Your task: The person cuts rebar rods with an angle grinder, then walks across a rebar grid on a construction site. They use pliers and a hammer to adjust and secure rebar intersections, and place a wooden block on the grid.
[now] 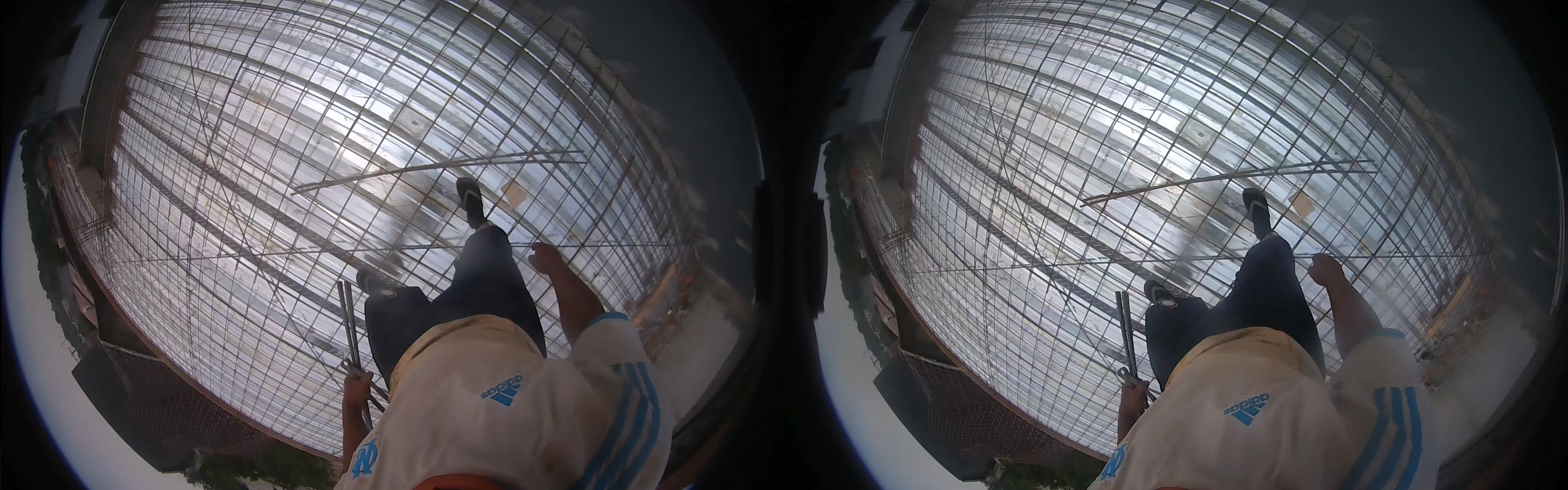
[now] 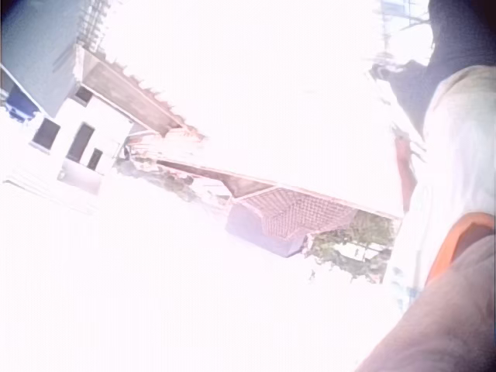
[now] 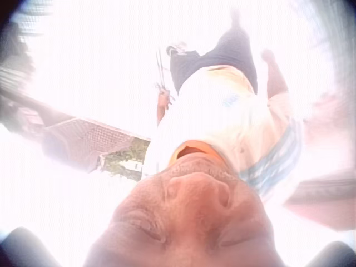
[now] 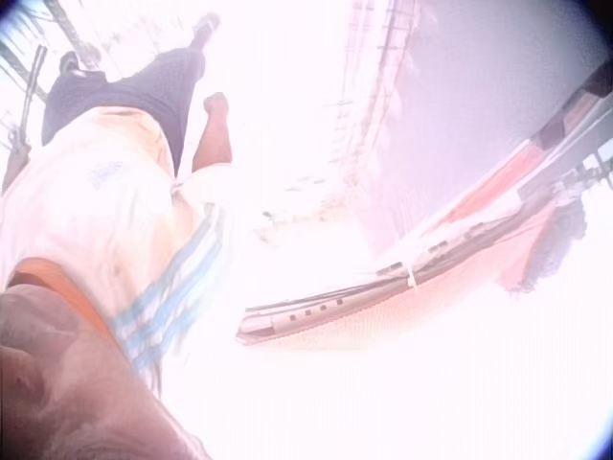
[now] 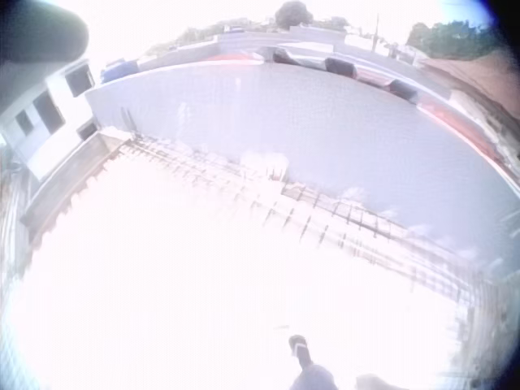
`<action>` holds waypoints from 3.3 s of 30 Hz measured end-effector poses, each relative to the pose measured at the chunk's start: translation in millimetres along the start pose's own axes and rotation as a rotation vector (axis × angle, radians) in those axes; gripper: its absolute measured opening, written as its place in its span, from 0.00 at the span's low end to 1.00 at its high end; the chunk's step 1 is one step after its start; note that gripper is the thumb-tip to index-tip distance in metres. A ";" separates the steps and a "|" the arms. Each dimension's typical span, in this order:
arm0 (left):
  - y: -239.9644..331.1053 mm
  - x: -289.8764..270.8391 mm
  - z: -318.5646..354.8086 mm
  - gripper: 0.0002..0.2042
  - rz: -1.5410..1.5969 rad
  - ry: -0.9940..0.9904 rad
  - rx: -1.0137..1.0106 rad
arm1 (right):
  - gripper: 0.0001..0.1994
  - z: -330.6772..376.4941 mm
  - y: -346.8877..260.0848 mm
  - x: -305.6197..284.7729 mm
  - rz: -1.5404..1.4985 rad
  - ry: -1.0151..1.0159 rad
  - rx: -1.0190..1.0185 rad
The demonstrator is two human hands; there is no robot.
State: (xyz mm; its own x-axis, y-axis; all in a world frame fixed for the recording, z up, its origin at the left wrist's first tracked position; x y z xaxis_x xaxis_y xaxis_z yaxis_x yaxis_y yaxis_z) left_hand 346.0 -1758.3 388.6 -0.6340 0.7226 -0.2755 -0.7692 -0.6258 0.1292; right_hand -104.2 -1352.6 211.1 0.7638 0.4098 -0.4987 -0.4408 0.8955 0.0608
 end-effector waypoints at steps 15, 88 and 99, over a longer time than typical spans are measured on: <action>-41.0 137.3 -9.5 0.17 -0.272 -0.027 -0.277 | 0.22 -295.6 -36.9 -51.2 0.420 0.072 -0.078; -354.9 -56.9 -19.6 0.18 0.882 0.299 0.212 | 0.18 160.7 -460.4 -143.7 0.214 0.415 -0.677; -352.9 -154.7 -51.6 0.14 1.332 0.277 -0.034 | 0.16 154.7 -619.5 -82.5 0.509 0.325 -0.748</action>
State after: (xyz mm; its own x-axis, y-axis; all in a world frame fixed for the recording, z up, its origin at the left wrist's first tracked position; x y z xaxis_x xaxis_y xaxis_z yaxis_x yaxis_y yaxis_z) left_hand 719.7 -1664.4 336.4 -0.8484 -0.5098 -0.1424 0.4134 -0.8063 0.4231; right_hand 178.8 -1914.4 348.3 0.2796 0.5503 -0.7868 -0.9560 0.2351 -0.1753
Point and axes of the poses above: each hand's wrist, its own z-axis away from the middle knuckle, its own x-axis out of the palm, y = z × x, the point moved 7 cm from there along -z, towards the middle knuckle, and after that the axes turned 15 degrees about z, right-handed, at the moved point
